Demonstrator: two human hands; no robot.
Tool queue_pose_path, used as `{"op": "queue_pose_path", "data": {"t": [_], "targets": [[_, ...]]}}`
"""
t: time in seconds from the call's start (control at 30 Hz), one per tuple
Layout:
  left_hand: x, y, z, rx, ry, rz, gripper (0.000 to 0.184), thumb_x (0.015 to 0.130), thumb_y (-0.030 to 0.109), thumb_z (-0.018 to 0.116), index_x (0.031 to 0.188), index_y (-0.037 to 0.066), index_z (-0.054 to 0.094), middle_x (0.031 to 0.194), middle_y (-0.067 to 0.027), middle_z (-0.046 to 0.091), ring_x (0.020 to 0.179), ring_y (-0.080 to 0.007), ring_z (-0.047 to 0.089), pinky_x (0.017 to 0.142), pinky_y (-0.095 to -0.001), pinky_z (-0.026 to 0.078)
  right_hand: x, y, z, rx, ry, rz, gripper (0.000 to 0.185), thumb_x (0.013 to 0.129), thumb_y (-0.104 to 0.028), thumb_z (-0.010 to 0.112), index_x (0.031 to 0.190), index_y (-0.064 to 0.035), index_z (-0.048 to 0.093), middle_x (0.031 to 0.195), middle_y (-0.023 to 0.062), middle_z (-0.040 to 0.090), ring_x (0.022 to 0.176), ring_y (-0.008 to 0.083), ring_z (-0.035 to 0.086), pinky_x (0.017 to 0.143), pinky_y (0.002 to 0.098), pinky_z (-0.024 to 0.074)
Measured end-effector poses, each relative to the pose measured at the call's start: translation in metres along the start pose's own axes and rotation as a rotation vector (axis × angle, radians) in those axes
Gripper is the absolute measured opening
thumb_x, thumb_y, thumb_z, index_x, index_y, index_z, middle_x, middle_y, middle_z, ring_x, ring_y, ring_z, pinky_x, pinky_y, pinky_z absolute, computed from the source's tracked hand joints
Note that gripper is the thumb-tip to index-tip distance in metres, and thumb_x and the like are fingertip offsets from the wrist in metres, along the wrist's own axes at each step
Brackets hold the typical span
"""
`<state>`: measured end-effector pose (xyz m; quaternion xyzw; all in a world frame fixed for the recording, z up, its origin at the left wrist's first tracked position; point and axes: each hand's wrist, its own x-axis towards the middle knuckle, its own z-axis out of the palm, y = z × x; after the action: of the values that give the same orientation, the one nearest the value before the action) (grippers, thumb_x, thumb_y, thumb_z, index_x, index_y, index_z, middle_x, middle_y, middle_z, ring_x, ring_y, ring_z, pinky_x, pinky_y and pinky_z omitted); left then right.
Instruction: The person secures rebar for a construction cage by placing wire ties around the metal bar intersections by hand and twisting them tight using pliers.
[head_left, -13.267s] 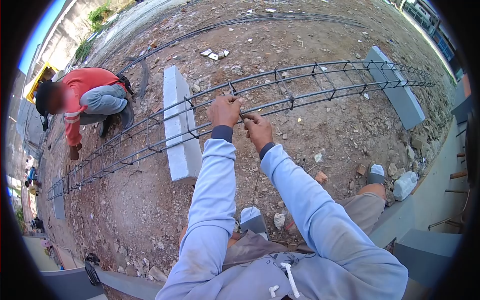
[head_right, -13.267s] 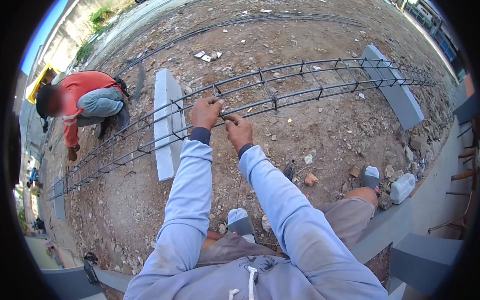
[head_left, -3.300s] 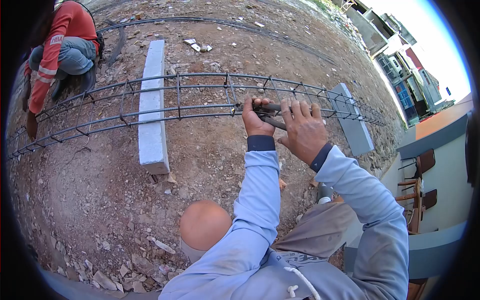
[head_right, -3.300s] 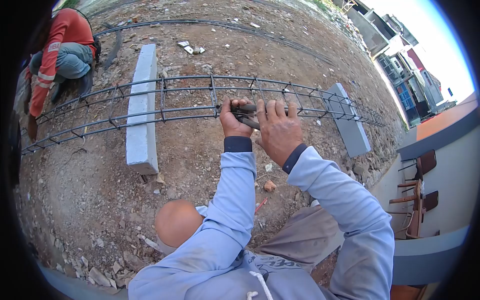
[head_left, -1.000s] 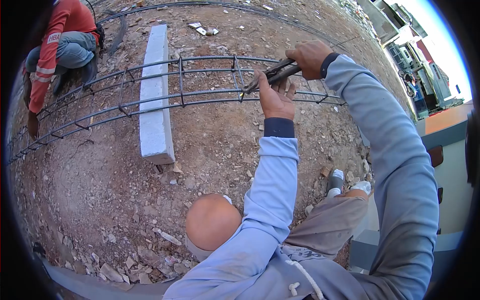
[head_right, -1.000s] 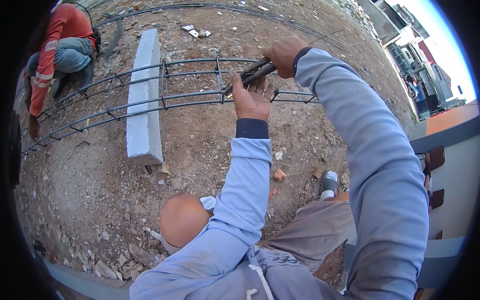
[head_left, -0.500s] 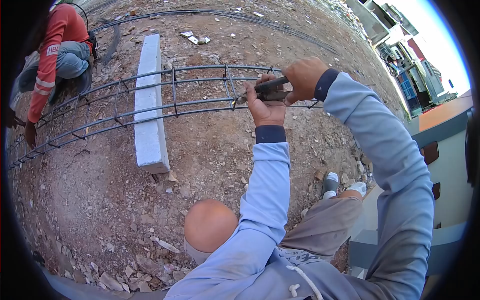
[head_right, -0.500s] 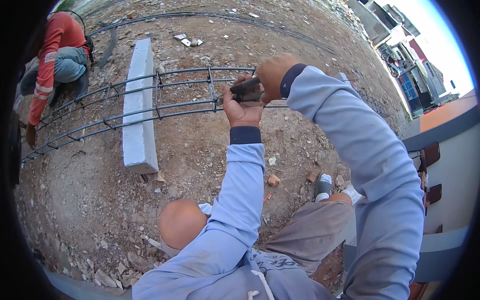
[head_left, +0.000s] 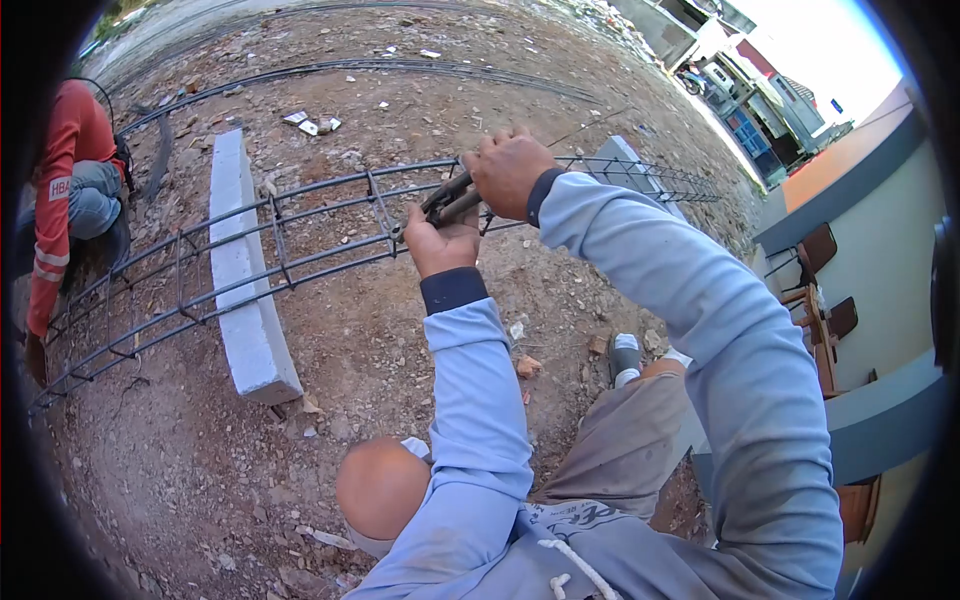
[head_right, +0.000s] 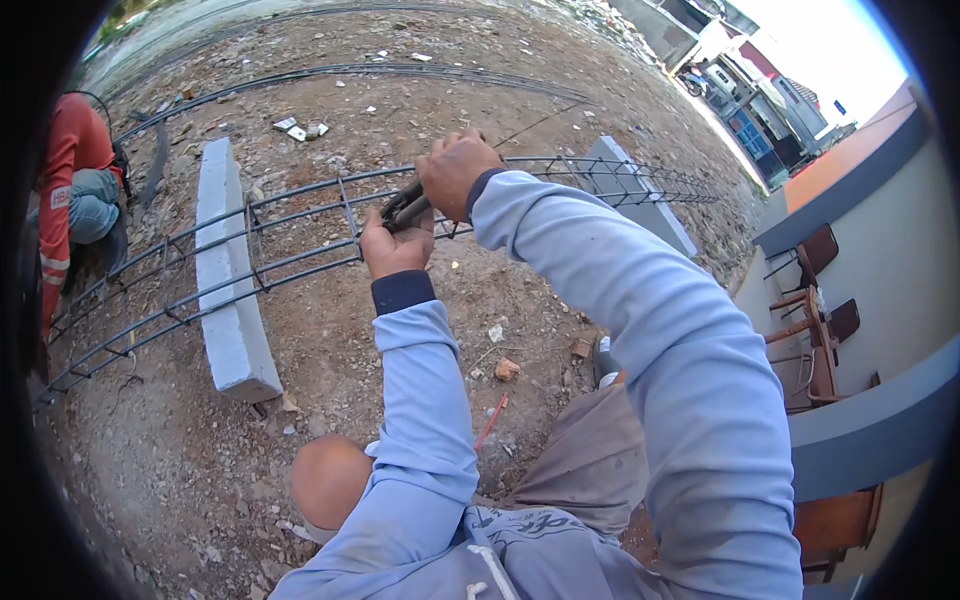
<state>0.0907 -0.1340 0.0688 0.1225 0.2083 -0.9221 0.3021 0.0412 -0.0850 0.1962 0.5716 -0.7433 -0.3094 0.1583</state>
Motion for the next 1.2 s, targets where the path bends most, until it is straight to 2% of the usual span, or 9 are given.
{"op": "queue_pose_path", "data": {"t": [0.13, 0.37, 0.47, 0.53, 0.6, 0.7, 0.8, 0.9, 1.2], "targets": [[0.004, -0.005, -0.016, 0.026, -0.086, -0.014, 0.046, 0.095, 0.048, 0.035, 0.101, 0.004, 0.05, 0.102, -0.0139, 0.062, 0.098, -0.0303, 0.06, 0.088, -0.0477, 0.046, 0.004, 0.005, -0.012, 0.213, -0.239, 0.009, 0.023, 0.074, -0.017, 0.057, 0.089, -0.0023, 0.066, 0.091, 0.0166, 0.067, 0.086, 0.0292, 0.065, 0.073, 0.0407, 0.0517], [-0.01, -0.019, -0.032, 0.094, -0.172, 0.084, 0.042, 0.091, 0.053, 0.043, 0.093, 0.012, 0.055, 0.101, -0.0056, 0.063, 0.098, -0.0236, 0.059, 0.088, -0.0446, 0.044, -0.008, 0.005, 0.014, 0.372, -0.294, 0.052, 0.028, 0.07, -0.024, 0.061, 0.086, -0.0033, 0.069, 0.086, 0.0174, 0.067, 0.083, 0.0295, 0.066, 0.072, 0.0396, 0.0524], [-0.006, -0.019, -0.047, 0.118, -0.208, 0.153, 0.042, 0.091, 0.052, 0.043, 0.099, 0.012, 0.052, 0.102, -0.0072, 0.061, 0.098, -0.0237, 0.058, 0.087, -0.0434, 0.045, -0.01, 0.0, 0.013, 0.436, -0.559, 0.067, 0.028, 0.073, -0.027, 0.062, 0.081, -0.0011, 0.067, 0.077, 0.0147, 0.067, 0.073, 0.0265, 0.066, 0.064, 0.0394, 0.0529], [-0.005, -0.017, -0.051, 0.136, -0.235, 0.203, 0.042, 0.091, 0.052, 0.042, 0.1, 0.012, 0.051, 0.102, -0.0086, 0.061, 0.096, -0.0244, 0.058, 0.085, -0.0423, 0.046, -0.022, 0.005, 0.007, 0.929, -0.904, 0.238, 0.033, 0.078, -0.033, 0.064, 0.078, -0.0001, 0.063, 0.067, 0.011, 0.064, 0.06, 0.0223, 0.064, 0.053, 0.0372, 0.0514], [-0.014, -0.016, -0.046, 0.229, -0.081, 0.259, 0.048, 0.093, 0.052, 0.038, 0.107, 0.007, 0.048, 0.101, -0.0107, 0.06, 0.09, -0.023, 0.058, 0.077, -0.0393, 0.048, -0.028, -0.002, 0.046, 1.175, -1.021, 0.283, 0.039, 0.084, -0.039, 0.059, 0.08, -0.0002, 0.06, 0.066, 0.0098, 0.062, 0.055, 0.0213, 0.061, 0.051, 0.037, 0.0499], [-0.027, -0.02, -0.044, 0.482, 0.14, 0.406, 0.052, 0.094, 0.05, 0.036, 0.107, 0.002, 0.05, 0.094, -0.0103, 0.061, 0.081, -0.0202, 0.058, 0.07, -0.0343, 0.048, -0.067, -0.034, 0.076, 1.564, -0.802, 0.321, 0.041, 0.087, -0.037, 0.057, 0.088, 0.0044, 0.06, 0.068, 0.013, 0.064, 0.053, 0.021, 0.063, 0.045, 0.032, 0.0505], [-0.033, -0.024, -0.047, 0.652, 0.075, 0.584, 0.037, 0.093, 0.036, 0.048, 0.096, -0.001, 0.056, 0.082, -0.006, 0.059, 0.071, -0.013, 0.056, 0.062, -0.0264, 0.046, -0.105, -0.068, 0.071, 1.774, -0.517, 0.587, 0.029, 0.088, -0.026, 0.056, 0.097, 0.0012, 0.062, 0.073, 0.0094, 0.066, 0.06, 0.018, 0.064, 0.055, 0.0301, 0.052], [-0.019, -0.043, -0.056, 0.864, 0.098, 0.63, 0.026, 0.09, 0.024, 0.056, 0.095, -0.001, 0.052, 0.083, -0.007, 0.058, 0.07, -0.0133, 0.055, 0.061, -0.0265, 0.046, -0.123, -0.077, 0.103, 1.906, -0.335, 0.761, 0.031, 0.086, -0.03, 0.06, 0.09, 0.0011, 0.064, 0.075, 0.0088, 0.065, 0.061, 0.0168, 0.063, 0.052, 0.0292, 0.0495], [-0.027, -0.005, -0.05, 1.004, 0.046, 0.857, 0.018, 0.092, 0.018, 0.053, 0.091, 0.0, 0.053, 0.083, -0.0052, 0.059, 0.068, -0.01, 0.055, 0.059, -0.0256, 0.046, -0.09, -0.073, 0.086, 1.851, -0.299, 0.472, 0.026, 0.087, -0.028, 0.06, 0.084, -0.0026, 0.065, 0.071, 0.0053, 0.063, 0.059, 0.0136, 0.055, 0.051, 0.0283, 0.041]]}}
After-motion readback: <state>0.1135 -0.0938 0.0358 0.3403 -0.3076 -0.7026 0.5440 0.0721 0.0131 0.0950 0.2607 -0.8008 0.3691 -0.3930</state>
